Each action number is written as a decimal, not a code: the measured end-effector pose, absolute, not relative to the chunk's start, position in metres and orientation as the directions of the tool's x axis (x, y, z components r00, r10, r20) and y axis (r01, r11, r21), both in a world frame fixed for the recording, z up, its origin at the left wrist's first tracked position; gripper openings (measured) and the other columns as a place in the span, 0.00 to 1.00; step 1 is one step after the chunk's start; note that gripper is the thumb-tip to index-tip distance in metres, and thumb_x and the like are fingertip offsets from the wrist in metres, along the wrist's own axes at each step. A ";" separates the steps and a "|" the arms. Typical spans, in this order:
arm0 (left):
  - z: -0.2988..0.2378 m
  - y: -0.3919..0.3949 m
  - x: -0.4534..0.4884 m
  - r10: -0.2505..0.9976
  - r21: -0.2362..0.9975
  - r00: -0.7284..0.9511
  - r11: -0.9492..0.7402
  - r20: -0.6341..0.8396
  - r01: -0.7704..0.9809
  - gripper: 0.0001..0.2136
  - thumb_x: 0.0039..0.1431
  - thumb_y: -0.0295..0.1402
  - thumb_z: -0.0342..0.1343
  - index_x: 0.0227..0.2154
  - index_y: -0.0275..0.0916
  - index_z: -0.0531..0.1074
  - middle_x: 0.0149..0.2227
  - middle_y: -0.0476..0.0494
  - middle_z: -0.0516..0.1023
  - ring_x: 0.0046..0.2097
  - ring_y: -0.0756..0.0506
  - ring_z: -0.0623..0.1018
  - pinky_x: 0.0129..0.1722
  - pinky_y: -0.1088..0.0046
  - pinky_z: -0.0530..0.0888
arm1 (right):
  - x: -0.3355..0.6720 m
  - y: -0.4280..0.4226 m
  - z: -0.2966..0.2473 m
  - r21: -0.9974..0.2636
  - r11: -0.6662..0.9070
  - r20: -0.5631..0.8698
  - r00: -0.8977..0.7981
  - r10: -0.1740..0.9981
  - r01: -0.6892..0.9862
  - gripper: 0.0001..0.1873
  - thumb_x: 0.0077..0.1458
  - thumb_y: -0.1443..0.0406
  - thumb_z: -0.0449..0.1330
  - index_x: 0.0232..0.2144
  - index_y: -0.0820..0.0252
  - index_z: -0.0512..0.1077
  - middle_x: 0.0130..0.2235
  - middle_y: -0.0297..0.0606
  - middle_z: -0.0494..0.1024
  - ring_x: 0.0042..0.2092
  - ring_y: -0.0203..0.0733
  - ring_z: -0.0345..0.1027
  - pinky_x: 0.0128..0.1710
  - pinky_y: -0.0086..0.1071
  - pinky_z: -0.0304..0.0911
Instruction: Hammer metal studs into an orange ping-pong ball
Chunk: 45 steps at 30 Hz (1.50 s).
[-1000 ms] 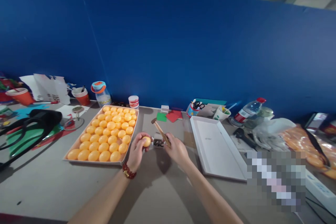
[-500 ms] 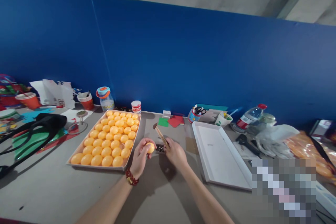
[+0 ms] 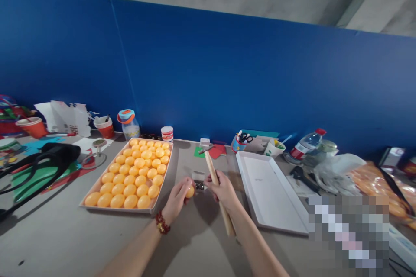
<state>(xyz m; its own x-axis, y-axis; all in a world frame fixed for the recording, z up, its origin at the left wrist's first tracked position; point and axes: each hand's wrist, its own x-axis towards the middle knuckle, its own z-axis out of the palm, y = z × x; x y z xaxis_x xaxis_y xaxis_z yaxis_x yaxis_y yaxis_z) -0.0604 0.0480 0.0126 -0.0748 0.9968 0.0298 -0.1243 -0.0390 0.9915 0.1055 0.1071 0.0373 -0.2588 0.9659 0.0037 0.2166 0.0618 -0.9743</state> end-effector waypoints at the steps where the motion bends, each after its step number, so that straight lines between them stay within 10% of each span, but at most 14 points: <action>1: 0.012 0.048 -0.059 0.999 0.992 -0.046 0.011 -0.017 -0.126 0.17 0.60 0.47 0.49 0.28 0.37 0.69 0.22 0.52 0.68 0.18 0.55 0.61 0.15 0.81 0.55 | 0.105 0.103 0.038 -0.991 0.018 -0.018 -0.270 0.963 0.133 0.13 0.46 0.59 0.61 0.32 0.58 0.62 0.23 0.25 0.69 0.13 0.27 0.52 0.10 0.23 0.49; 9: 0.018 0.047 -0.054 0.969 0.943 0.173 0.219 -0.179 -0.249 0.18 0.52 0.49 0.58 0.28 0.36 0.70 0.23 0.52 0.69 0.18 0.57 0.65 0.15 0.82 0.56 | 0.097 0.076 0.040 -0.984 -0.092 -0.040 -0.310 0.950 -0.156 0.16 0.46 0.60 0.65 0.34 0.58 0.63 0.28 0.27 0.73 0.12 0.22 0.52 0.09 0.19 0.49; 38: 0.016 0.045 -0.056 0.983 0.936 0.128 0.169 -0.135 -0.308 0.14 0.54 0.44 0.59 0.27 0.35 0.71 0.23 0.52 0.65 0.23 0.54 0.63 0.20 0.81 0.60 | 0.096 0.066 0.039 -0.950 0.216 0.149 -0.283 0.948 0.226 0.04 0.51 0.64 0.58 0.31 0.59 0.70 0.23 0.30 0.70 0.15 0.30 0.60 0.12 0.22 0.56; 45: 0.020 0.047 -0.060 0.986 0.939 0.114 -0.076 0.120 -0.337 0.16 0.59 0.39 0.52 0.47 0.38 0.73 0.46 0.40 0.70 0.36 0.47 0.69 0.36 0.71 0.70 | 0.101 0.069 0.040 -0.990 -0.071 -0.034 -0.272 0.962 -0.125 0.14 0.52 0.55 0.61 0.33 0.59 0.66 0.13 0.21 0.60 0.12 0.27 0.50 0.10 0.20 0.49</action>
<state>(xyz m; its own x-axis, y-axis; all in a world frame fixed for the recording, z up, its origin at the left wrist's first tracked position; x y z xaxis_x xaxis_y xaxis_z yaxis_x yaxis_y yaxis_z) -0.0598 0.0468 0.0205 0.1141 0.9862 0.1202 -0.3365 -0.0755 0.9386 0.1008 0.0691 0.0397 -0.2722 0.9616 -0.0344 -0.1252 -0.0708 -0.9896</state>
